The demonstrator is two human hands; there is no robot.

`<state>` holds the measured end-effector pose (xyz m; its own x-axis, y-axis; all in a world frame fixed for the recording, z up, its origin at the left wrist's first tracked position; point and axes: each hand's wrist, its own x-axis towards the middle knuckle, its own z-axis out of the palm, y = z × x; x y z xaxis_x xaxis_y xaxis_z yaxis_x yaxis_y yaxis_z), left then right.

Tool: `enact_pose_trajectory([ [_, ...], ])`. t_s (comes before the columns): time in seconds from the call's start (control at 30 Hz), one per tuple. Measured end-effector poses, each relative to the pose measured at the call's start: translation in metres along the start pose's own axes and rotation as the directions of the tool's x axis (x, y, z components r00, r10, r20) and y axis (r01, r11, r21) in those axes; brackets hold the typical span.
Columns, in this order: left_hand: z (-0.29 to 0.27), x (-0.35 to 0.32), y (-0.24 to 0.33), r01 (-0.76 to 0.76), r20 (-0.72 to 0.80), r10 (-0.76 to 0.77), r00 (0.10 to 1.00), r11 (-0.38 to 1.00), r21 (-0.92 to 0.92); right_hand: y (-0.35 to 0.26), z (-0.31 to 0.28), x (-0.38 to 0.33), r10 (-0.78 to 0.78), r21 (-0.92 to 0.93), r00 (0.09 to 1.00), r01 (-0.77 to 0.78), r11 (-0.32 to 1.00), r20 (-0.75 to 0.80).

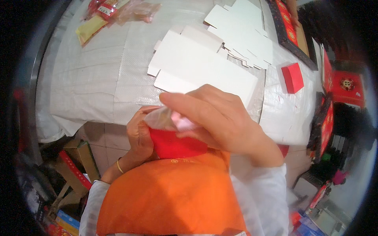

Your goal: The person folds flat white cardboard pieces into small rectangular boxes. They insert a packaged snack into each box, fold the flaps to close it, and place the finished boxes into a larger black tray.

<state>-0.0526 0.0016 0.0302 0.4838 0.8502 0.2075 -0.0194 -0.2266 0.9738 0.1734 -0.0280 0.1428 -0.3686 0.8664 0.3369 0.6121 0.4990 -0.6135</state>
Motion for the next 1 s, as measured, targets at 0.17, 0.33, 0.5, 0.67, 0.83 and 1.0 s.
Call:
enact_pose_trajectory([
  [0.17,0.004,-0.017,0.006,-0.045,0.073,0.054,0.996,0.992,-0.118,-0.009,0.009,-0.026,0.044,0.003,0.994,-0.044,0.999,-0.096],
  [0.33,0.006,-0.036,0.001,-0.206,0.074,0.213,0.974,0.974,-0.094,-0.021,0.002,-0.043,0.068,-0.023,0.997,-0.069,0.997,-0.044],
  [0.5,0.013,-0.03,0.018,-0.264,0.093,0.286,0.954,0.944,-0.195,-0.033,0.001,-0.06,0.147,-0.031,0.988,-0.148,0.988,-0.041],
  [0.67,0.017,-0.031,0.019,-0.254,0.102,0.285,0.953,0.936,-0.244,-0.039,0.001,-0.071,0.13,0.0,0.988,-0.13,0.992,-0.082],
  [0.83,0.017,-0.033,0.023,-0.205,0.155,0.238,0.959,0.958,-0.202,-0.041,0.001,-0.07,0.118,0.019,0.993,-0.117,0.993,-0.031],
  [1.0,0.022,-0.033,0.037,-0.161,0.241,0.201,0.949,0.972,-0.173,-0.036,0.001,-0.059,-0.003,-0.071,0.997,0.009,0.997,0.081],
])
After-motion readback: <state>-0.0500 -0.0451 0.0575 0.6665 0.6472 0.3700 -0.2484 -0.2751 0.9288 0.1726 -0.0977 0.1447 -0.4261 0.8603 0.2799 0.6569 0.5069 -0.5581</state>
